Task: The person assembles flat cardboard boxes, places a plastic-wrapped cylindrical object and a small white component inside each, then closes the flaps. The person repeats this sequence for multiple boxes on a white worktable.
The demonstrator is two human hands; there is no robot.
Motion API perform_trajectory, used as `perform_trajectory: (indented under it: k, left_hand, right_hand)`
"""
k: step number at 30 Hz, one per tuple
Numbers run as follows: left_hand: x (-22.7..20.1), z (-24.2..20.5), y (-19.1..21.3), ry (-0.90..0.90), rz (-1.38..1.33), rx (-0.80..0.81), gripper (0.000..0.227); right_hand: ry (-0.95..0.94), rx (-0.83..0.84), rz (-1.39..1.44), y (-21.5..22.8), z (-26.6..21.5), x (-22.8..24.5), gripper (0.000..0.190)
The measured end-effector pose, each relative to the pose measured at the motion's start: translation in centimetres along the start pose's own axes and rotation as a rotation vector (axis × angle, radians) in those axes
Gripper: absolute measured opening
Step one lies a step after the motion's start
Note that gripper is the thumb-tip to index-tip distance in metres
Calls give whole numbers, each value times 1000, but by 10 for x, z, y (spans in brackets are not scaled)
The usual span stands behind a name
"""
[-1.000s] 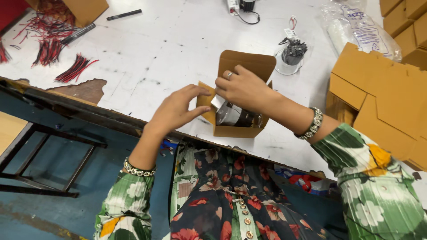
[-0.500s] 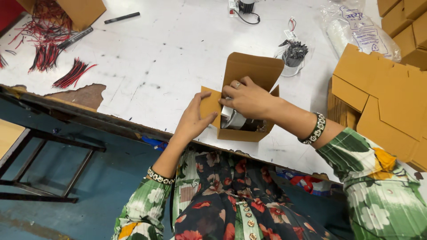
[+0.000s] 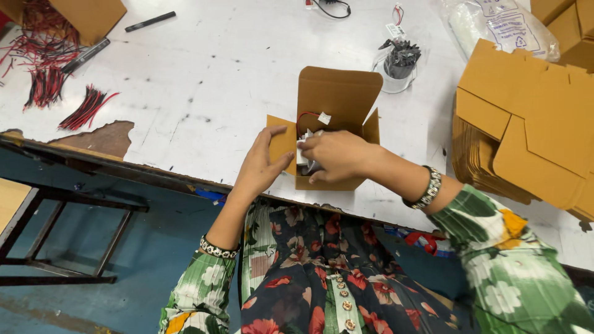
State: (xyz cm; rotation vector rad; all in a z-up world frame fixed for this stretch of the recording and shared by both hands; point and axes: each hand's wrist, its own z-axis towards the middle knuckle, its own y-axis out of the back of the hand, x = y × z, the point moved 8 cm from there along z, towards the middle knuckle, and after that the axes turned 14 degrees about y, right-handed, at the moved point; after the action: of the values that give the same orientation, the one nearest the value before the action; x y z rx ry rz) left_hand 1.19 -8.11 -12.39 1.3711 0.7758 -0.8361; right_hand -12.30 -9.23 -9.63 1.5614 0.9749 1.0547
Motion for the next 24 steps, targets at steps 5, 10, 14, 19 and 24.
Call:
perform_trajectory:
  k: [5,10,14,19,24]
  left_hand:
    - [-9,-5,4,64,-102,-6,65]
    - [-67,-41,27,-307,194,-394,61]
    - [-94,-48,4,-459,450,-348,45]
    - [-97,3,-35,-417,761,-317,40]
    - [-69,39,-67,-186,719,-54,23]
  right_hand:
    - [13,-31,23,-1,-1,-5,59]
    - [85,-402,60,32,-58,28,55]
    - [-89,-967,-96,75,-158,34,32]
    - [-293,-1454,517,20,-194,-11,16]
    - [-386,-1443,745,-41,-183,-33,29]
